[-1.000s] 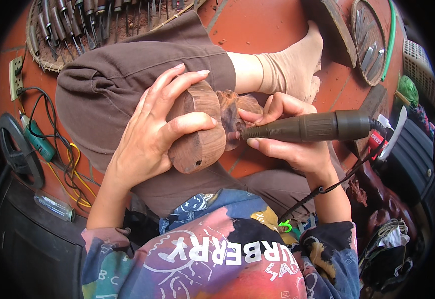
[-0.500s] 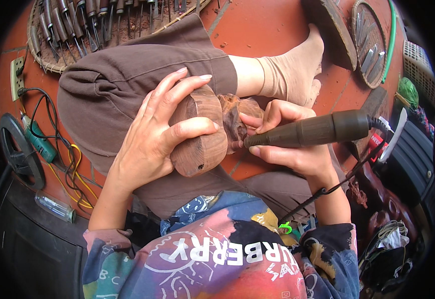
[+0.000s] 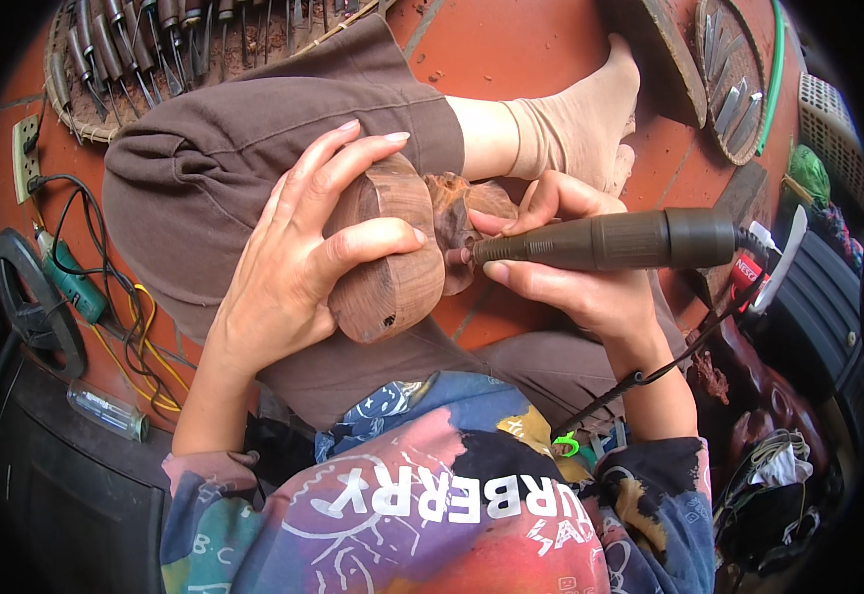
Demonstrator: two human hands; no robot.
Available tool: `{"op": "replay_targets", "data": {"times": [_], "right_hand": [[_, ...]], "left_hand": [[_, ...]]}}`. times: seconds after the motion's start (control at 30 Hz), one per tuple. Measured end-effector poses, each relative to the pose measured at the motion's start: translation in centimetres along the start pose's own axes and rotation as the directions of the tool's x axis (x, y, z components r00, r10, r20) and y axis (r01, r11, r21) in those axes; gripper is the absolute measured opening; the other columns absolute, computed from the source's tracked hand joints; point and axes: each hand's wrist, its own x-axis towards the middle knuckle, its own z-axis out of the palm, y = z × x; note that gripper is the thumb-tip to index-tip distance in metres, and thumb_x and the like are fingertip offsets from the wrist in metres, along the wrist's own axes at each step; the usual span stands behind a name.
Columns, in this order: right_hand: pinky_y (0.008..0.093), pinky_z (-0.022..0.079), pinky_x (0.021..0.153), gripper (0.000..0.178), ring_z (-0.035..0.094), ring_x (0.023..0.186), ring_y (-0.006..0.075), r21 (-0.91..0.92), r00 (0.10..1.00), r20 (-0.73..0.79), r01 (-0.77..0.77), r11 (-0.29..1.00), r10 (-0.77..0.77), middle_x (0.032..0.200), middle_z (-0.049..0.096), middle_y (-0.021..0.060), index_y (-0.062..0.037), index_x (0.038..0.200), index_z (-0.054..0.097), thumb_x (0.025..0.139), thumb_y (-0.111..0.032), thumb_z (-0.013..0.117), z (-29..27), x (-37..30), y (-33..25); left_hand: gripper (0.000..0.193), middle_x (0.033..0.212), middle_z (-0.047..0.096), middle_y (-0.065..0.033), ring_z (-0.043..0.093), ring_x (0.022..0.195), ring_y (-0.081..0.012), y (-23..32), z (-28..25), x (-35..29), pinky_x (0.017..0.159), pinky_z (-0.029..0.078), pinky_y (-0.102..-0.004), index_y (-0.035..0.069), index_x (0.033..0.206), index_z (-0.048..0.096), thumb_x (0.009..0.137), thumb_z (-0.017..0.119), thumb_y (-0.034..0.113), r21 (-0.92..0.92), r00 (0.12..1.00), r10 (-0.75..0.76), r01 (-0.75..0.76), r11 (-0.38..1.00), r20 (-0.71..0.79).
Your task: The person uses a rotary carving tool to shape a small wooden object held in their left hand. They rotate the object and apply the tool to different areas, occasionally pausing to inspect the carved surface.
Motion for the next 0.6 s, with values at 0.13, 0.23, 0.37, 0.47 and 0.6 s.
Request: {"op": "replay_targets", "data": {"times": [0.13,0.23,0.37,0.47,0.6], "right_hand": [[0.0332,0.053,0.099,0.021,0.06,0.081,0.0048,-0.117,0.991,0.133,0.012,0.993,0.004,0.073,0.058,0.0001,0.0001,0.076,0.054,0.078,0.0,0.075,-0.8,0.0,-0.2],[0.03,0.054,0.092,0.02,0.059,0.08,0.005,-0.121,0.996,0.081,-0.022,0.992,0.032,0.074,0.059,0.0004,0.0,0.078,0.055,0.077,0.001,0.075,-0.7,0.2,-0.5],[0.0263,0.052,0.08,0.019,0.063,0.085,0.0074,-0.134,0.994,-0.017,-0.113,0.984,0.112,0.075,0.059,0.0002,-0.001,0.079,0.055,0.077,-0.001,0.074,0.1,0.6,-1.0],[0.0347,0.051,0.095,0.021,0.065,0.087,0.0098,-0.193,0.989,0.086,-0.102,0.976,0.12,0.079,0.061,0.002,-0.001,0.08,0.054,0.077,0.004,0.074,-0.2,0.7,-1.4],[0.0391,0.052,0.103,0.023,0.065,0.085,0.0096,-0.3,0.971,0.187,-0.087,0.95,0.148,0.08,0.063,0.0029,-0.001,0.08,0.053,0.076,0.004,0.076,-0.5,1.3,-2.6]], "left_hand": [[0.061,0.151,0.042,-0.0102,0.037,0.14,-0.0432,0.1,0.0,0.0,0.11,0.035,-0.0541,0.027,0.118,0.06,0.063,0.082,0.011,-0.006,1.0,-0.001,0.001,1.0,-0.001],[0.061,0.151,0.041,-0.0103,0.037,0.14,-0.0433,0.2,-0.1,0.1,0.11,0.035,-0.0542,0.027,0.118,0.06,0.063,0.082,0.01,-0.005,1.0,-0.001,0.001,1.0,0.0],[0.062,0.152,0.041,-0.0103,0.036,0.14,-0.0434,0.0,0.0,0.0,0.11,0.035,-0.0545,0.028,0.118,0.06,0.063,0.081,0.01,-0.002,1.0,0.004,-0.004,1.0,0.002],[0.059,0.148,0.044,-0.017,0.039,0.138,-0.0479,0.0,-0.1,0.1,0.109,0.037,-0.0556,0.024,0.117,0.057,0.065,0.084,0.014,0.047,0.999,0.035,-0.035,0.998,0.008],[0.057,0.146,0.046,-0.02,0.04,0.136,-0.0492,0.0,-0.3,0.1,0.109,0.038,-0.0557,0.021,0.116,0.056,0.067,0.084,0.015,0.068,0.999,0.048,-0.049,0.997,0.011]]}}
